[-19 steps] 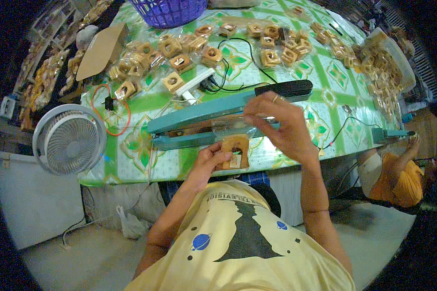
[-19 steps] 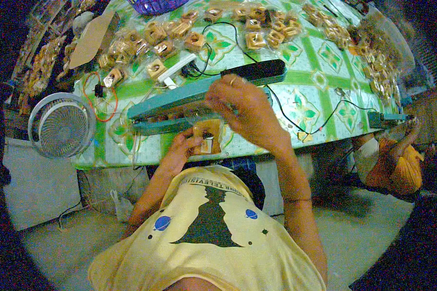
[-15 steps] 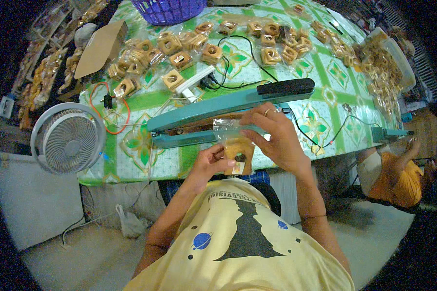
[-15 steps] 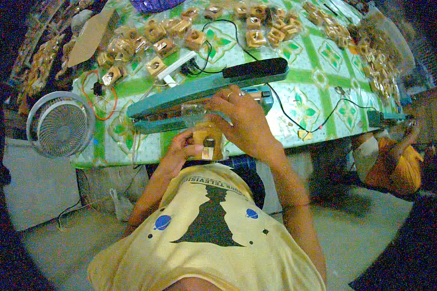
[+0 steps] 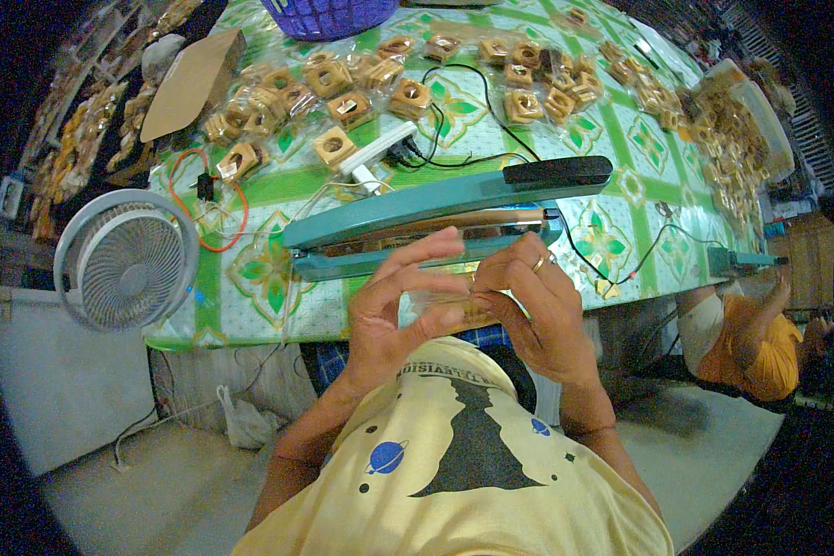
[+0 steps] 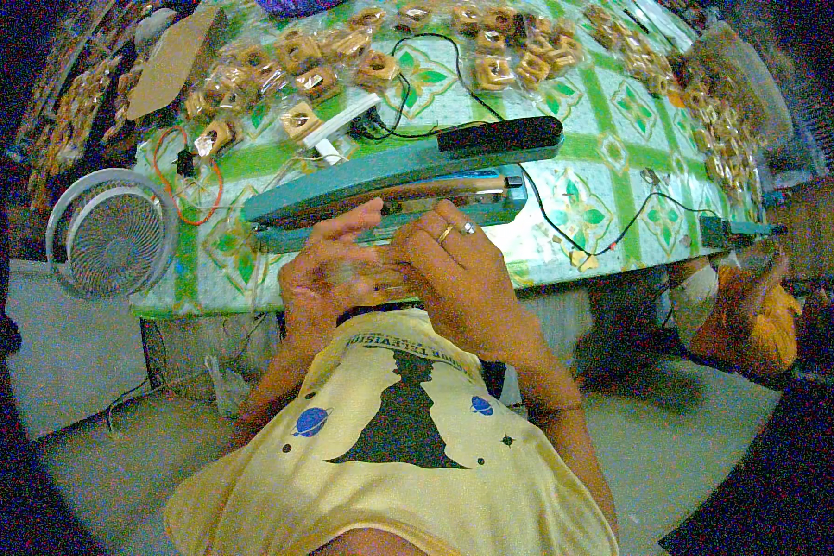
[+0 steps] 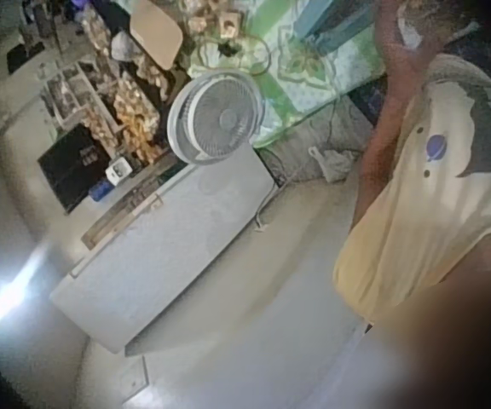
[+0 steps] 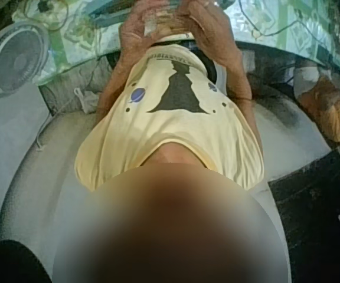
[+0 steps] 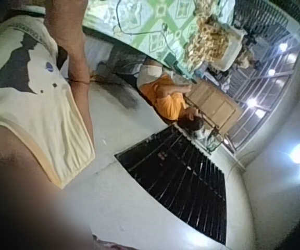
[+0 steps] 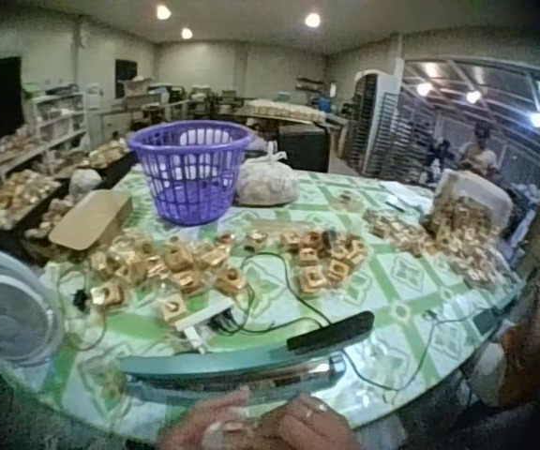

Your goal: The person repeatedly picks small snack items from a purple basket, places them into clear plastic bags, and seals each bag using a handheld heat sealer. Sealed snack bags are placed on the table surface. The process is repeated continuously throughout the clip.

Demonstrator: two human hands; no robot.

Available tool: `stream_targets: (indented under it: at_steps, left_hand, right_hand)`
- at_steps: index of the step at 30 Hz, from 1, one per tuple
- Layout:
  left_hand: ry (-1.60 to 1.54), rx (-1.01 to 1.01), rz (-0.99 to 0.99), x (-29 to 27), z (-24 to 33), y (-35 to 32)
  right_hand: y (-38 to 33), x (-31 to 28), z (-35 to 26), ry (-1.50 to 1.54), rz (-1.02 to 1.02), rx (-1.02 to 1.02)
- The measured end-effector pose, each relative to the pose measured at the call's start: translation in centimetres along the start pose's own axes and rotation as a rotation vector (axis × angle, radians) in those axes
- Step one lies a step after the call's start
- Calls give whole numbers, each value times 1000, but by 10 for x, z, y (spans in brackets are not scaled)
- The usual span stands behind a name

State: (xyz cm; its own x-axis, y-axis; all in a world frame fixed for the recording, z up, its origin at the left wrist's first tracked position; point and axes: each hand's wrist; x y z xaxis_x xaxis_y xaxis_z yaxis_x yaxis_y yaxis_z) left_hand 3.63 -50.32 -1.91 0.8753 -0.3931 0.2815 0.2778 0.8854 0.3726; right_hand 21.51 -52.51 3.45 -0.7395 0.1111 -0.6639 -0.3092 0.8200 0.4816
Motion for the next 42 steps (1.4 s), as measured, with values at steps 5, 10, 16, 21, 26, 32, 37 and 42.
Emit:
stream_targets:
  at_steps: [5, 10, 16, 21, 26, 32, 37, 42]
  left_hand:
    - [14, 2, 155, -3, 4, 4]
    - [112, -129, 319, -10, 10, 3]
    - [23, -192, 345, -8, 10, 4]
    - [-5, -214, 407, -2, 9, 4]
    - [102, -66, 308, -6, 7, 6]
    - [201, -47, -2, -22, -7, 5]
    - [265, -136, -5, -44, -38, -9]
    - [105, -249, 55, -54, -80, -30]
  right_hand:
    - [4, 4, -2, -52, 84, -8]
    - [1, 3, 4, -76, 61, 78]
    - [-7, 3, 7, -14, 19, 227]
    - [-15, 10, 15, 354, 123, 376]
    - [-18, 20, 27, 630, 21, 404]
    - [-13, 21, 44, 962, -347, 596]
    - [-23, 49, 50, 831, -362, 640]
    - [-48, 82, 59, 457, -292, 557]
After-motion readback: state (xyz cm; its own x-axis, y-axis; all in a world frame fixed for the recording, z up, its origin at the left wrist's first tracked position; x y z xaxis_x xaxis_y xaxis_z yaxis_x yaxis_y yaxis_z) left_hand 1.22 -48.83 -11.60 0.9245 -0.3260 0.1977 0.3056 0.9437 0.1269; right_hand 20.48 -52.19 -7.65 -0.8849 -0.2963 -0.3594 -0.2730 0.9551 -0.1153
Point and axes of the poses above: each hand's wrist, its own y-axis towards the middle knuckle, its own x-axis out of the palm, z = x × y, and after that the axes turned 3 degrees about -y, right-handed
